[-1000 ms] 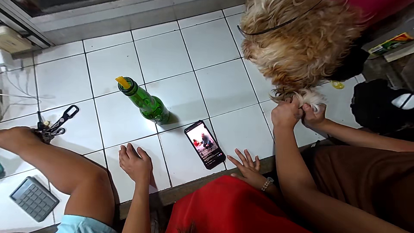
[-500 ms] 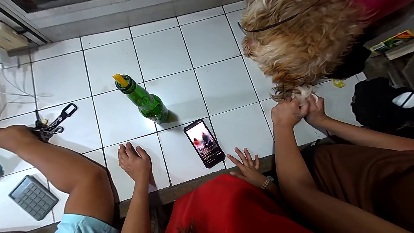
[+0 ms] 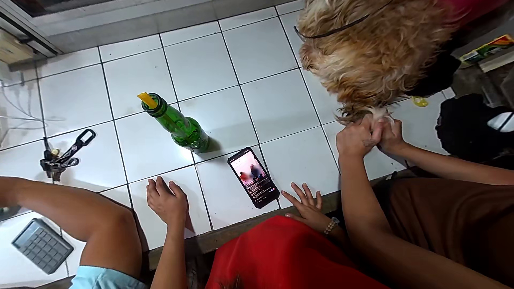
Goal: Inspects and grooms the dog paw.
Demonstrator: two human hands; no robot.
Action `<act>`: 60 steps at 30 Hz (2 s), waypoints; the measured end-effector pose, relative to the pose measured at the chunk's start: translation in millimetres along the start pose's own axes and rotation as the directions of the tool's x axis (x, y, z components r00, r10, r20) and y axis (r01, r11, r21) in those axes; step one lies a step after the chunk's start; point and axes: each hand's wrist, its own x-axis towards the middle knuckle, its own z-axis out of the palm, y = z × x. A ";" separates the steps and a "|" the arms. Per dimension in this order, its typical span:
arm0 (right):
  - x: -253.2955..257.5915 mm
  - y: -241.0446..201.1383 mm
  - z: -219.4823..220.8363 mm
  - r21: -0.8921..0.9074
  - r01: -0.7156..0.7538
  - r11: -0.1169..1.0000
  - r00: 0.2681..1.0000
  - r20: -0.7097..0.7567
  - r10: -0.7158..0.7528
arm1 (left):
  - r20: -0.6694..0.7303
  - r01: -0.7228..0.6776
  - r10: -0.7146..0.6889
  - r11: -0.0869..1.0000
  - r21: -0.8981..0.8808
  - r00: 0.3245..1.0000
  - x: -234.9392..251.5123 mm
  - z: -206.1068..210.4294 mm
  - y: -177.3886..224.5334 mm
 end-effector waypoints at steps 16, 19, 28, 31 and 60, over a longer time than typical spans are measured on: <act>-0.3 -2.5 -0.4 -0.001 -0.016 1.000 1.000 0.004 0.016 | 0.003 -0.003 0.003 1.000 -0.003 1.000 0.3 -0.3 -0.5; -0.7 -1.2 0.7 -0.004 -0.002 1.000 1.000 -0.013 0.002 | 0.007 -0.001 0.001 1.000 -0.002 1.000 0.4 -0.3 -0.4; -0.1 3.5 4.8 -0.002 0.035 0.999 0.998 -0.056 -0.035 | 0.001 0.003 -0.003 1.000 0.000 1.000 -0.1 0.1 -0.2; -0.2 2.9 4.5 0.005 0.030 1.000 0.998 -0.054 -0.030 | 0.009 0.003 -0.003 1.000 -0.001 1.000 0.0 -0.7 0.4; 2.6 6.4 4.2 -0.014 -0.025 1.000 1.000 0.014 0.025 | 0.010 0.006 -0.006 1.000 0.003 1.000 0.6 -0.1 -0.4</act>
